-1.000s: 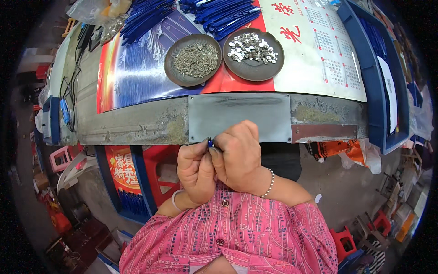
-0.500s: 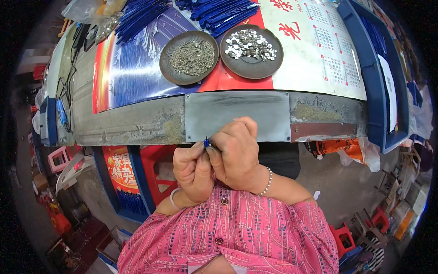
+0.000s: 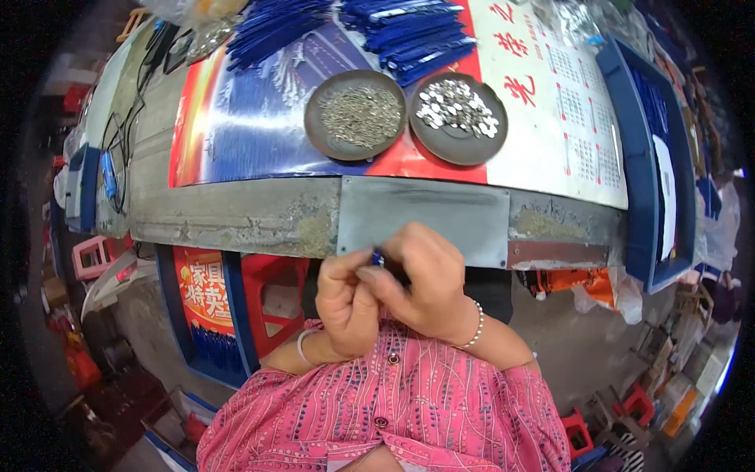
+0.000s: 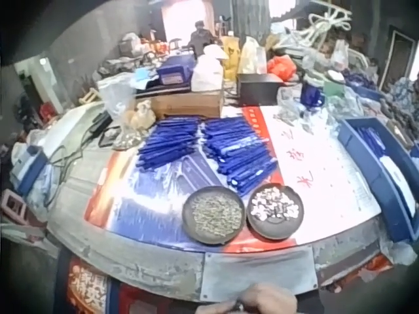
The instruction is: Assembling small silver components into blue plastic housings at a manual workstation.
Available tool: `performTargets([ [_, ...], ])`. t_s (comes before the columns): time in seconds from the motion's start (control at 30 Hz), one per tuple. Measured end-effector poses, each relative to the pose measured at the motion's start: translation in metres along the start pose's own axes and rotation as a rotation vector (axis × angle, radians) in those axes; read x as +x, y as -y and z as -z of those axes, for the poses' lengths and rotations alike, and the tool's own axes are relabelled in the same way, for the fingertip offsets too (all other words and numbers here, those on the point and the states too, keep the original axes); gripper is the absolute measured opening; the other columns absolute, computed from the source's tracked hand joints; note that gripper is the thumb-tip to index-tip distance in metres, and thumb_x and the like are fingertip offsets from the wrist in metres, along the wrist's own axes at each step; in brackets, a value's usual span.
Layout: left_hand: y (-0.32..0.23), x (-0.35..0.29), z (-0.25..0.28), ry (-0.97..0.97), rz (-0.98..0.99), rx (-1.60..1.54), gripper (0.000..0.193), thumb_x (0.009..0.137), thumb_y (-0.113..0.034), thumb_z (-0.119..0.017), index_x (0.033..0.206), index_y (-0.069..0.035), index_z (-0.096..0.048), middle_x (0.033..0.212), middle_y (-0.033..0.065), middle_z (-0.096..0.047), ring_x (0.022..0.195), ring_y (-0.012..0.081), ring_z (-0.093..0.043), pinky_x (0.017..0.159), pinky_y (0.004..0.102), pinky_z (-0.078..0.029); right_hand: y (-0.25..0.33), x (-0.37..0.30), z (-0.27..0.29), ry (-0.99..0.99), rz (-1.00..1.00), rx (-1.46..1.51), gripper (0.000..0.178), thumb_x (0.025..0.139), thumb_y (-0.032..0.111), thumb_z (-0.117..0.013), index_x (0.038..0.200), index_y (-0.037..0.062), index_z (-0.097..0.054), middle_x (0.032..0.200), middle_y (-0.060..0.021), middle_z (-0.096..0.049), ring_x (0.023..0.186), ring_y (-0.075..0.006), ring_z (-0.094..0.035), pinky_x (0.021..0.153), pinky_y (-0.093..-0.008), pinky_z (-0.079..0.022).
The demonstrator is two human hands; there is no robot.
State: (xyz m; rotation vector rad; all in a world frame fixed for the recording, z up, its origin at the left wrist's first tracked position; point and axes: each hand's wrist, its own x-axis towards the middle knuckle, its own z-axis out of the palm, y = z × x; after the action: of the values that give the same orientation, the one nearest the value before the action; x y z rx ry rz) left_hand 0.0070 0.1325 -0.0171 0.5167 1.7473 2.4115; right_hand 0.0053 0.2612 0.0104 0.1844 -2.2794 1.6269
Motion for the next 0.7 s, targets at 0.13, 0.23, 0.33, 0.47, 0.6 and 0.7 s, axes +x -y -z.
performTargets([
  [0.13, -0.012, -0.01, 0.014, -0.065, -0.038, 0.128, 0.028, 0.092, 0.001, -0.048, 0.12, 0.003, -0.049, 0.097, 0.0096, -0.063, 0.085, 0.0118, -0.06, 0.076, 0.024, -0.048, 0.006, -0.003, -0.024, -0.07, 0.231, -0.361, 0.012, 0.081, 0.009, -0.058, 0.078, -0.0002, -0.051, 0.067, -0.0131, -0.049, 0.054, -0.0297, -0.049, 0.05, -0.0336, -0.04],
  [0.23, -0.014, -0.007, 0.024, -0.067, 0.084, -0.039, 0.028, 0.089, 0.003, -0.048, 0.117, 0.002, -0.051, 0.096, 0.0097, -0.062, 0.085, 0.012, -0.06, 0.074, 0.0244, -0.047, 0.001, -0.003, -0.017, 0.099, -0.007, -0.184, 0.018, 0.088, 0.016, -0.051, 0.081, -0.0007, -0.052, 0.069, -0.015, -0.05, 0.057, -0.03, -0.051, 0.052, -0.0347, -0.04],
  [0.33, -0.03, -0.009, 0.062, 0.065, 0.199, -0.012, 0.027, 0.088, -0.004, -0.053, 0.114, 0.001, -0.052, 0.089, 0.0123, -0.06, 0.08, 0.0155, -0.061, 0.07, 0.0274, -0.047, 0.003, 0.032, 0.009, 0.219, -0.165, -0.053, 0.026, 0.094, 0.02, -0.047, 0.091, -0.0055, -0.053, 0.082, -0.0181, -0.054, 0.074, -0.0292, -0.055, 0.065, -0.0342, -0.043],
  [0.47, -0.044, -0.035, 0.149, -0.386, 0.082, 0.604, 0.02, 0.086, -0.008, -0.055, 0.105, -0.001, -0.055, 0.086, 0.0135, -0.058, 0.075, 0.0231, -0.06, 0.07, 0.0312, -0.047, -0.019, 0.09, 0.001, 0.341, 0.211, -0.678, 0.023, 0.093, 0.016, -0.05, 0.101, -0.0047, -0.052, 0.096, -0.0194, -0.053, 0.092, -0.0323, -0.054, 0.079, -0.036, -0.042],
  [0.6, -0.056, -0.084, 0.278, -0.681, 0.05, 1.05, 0.013, 0.093, -0.008, -0.048, 0.102, -0.002, -0.054, 0.082, 0.0034, -0.053, 0.065, 0.0081, -0.05, 0.06, 0.0244, -0.044, -0.053, 0.118, 0.002, 0.486, 0.206, -0.927, 0.023, 0.092, 0.012, -0.05, 0.11, -0.0026, -0.05, 0.109, -0.0204, -0.052, 0.1, -0.0369, -0.051, 0.086, -0.0401, -0.04],
  [0.7, -0.072, -0.143, 0.365, -0.68, 0.064, 1.466, 0.012, 0.087, -0.004, -0.053, 0.096, 0.003, -0.056, 0.086, 0.0143, -0.058, 0.08, 0.0244, -0.06, 0.071, 0.0308, -0.047, -0.061, 0.128, -0.004, 0.502, 0.252, -0.969, 0.02, 0.09, 0.01, -0.051, 0.106, -0.0011, -0.05, 0.102, -0.02, -0.051, 0.095, -0.0377, -0.051, 0.08, -0.0422, -0.04],
])
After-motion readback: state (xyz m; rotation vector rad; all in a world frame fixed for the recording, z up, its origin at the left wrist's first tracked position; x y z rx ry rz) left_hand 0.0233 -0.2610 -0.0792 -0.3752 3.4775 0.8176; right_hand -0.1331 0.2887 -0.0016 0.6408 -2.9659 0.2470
